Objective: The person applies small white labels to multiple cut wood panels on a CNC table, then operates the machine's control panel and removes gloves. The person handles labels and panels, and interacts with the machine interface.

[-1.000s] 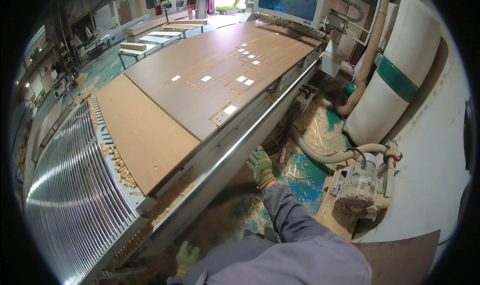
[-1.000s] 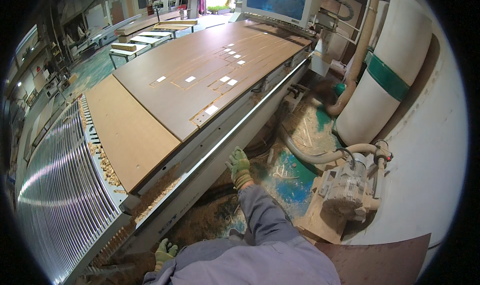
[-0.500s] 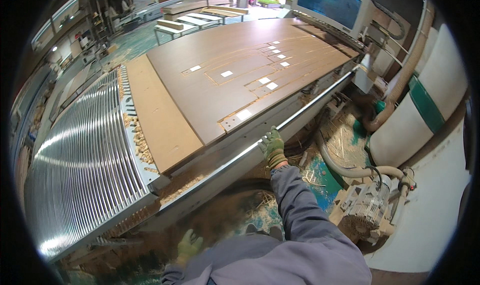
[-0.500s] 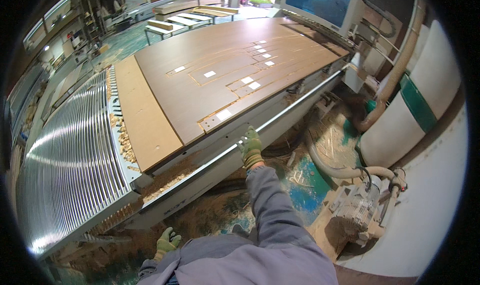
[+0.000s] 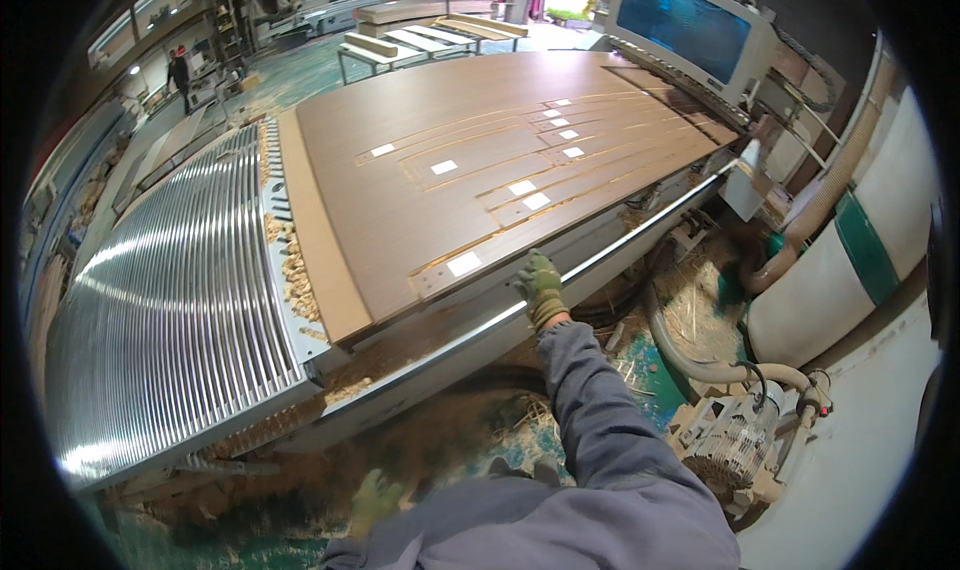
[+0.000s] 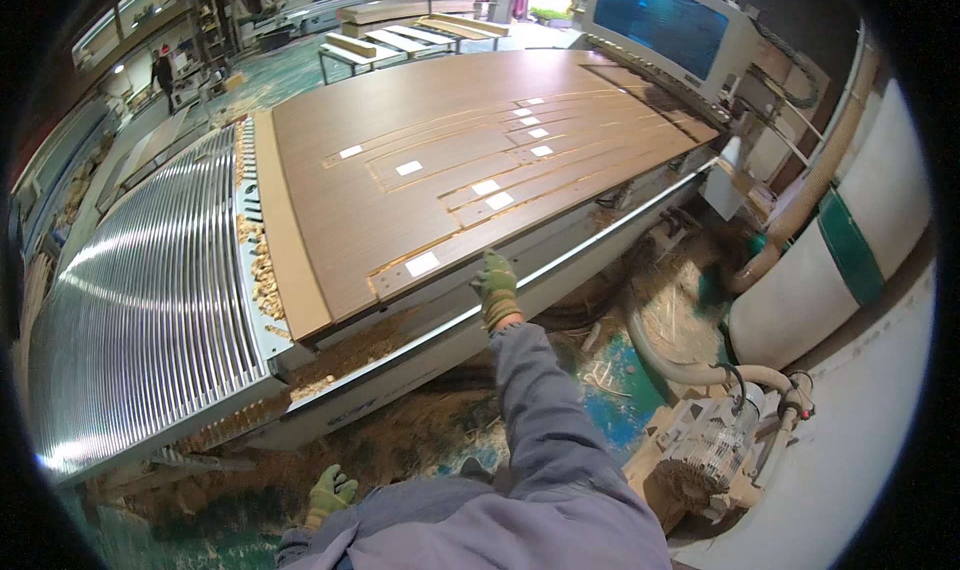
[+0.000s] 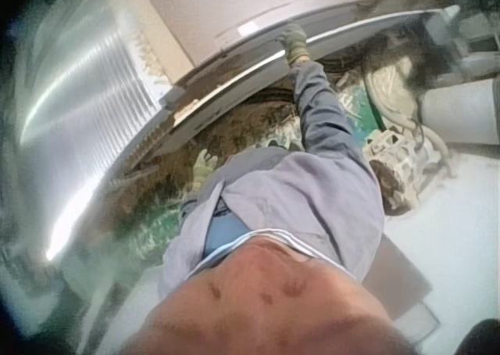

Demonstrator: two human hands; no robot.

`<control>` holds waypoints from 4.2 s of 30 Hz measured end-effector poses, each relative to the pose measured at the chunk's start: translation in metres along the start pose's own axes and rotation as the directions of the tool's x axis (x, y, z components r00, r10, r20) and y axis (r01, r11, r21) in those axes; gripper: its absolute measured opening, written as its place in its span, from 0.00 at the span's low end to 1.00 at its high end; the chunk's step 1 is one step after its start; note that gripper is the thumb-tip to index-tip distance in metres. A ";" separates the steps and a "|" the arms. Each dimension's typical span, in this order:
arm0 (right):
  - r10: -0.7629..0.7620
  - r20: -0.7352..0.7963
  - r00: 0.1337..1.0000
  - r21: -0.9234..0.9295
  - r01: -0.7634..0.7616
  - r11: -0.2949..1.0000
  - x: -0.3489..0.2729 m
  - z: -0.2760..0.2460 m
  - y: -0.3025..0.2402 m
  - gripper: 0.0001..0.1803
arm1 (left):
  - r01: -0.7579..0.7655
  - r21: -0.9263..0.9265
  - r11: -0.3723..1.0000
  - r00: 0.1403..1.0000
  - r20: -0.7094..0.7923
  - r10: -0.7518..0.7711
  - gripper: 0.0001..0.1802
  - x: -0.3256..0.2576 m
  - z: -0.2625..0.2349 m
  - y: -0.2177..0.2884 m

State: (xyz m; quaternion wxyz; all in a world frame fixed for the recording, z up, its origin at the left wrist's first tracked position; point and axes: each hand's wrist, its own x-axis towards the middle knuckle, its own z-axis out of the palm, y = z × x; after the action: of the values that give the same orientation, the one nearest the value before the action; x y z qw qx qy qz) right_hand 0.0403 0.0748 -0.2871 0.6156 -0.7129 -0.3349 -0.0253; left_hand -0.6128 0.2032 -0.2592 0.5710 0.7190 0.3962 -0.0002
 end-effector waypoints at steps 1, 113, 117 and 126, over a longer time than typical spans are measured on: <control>-0.068 0.040 0.997 -0.288 0.076 0.955 0.004 0.009 0.014 0.15 | -0.034 0.128 0.991 0.999 0.017 0.032 0.43 -0.004 0.002 -0.004; 0.416 0.475 0.775 -0.540 -0.116 0.833 -0.005 -0.820 0.153 0.18 | 0.102 -0.991 0.086 0.994 0.100 -0.033 0.52 0.276 0.651 0.734; 0.506 0.574 0.644 -0.704 0.071 0.707 0.020 -0.901 0.135 0.27 | 0.087 -0.988 0.127 0.994 0.079 -0.071 0.55 0.243 0.700 0.802; 0.415 0.475 0.776 -0.410 -0.221 0.885 0.165 -1.117 0.134 0.23 | 0.106 -0.993 -0.053 0.993 0.109 -0.050 0.29 0.252 0.900 0.917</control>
State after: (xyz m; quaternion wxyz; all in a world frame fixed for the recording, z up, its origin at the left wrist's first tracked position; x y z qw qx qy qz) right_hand 0.6566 -0.8535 -0.0597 0.3590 -0.8292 -0.3610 0.2306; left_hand 0.4901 -0.4237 0.0666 0.9206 0.0591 0.3022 0.2400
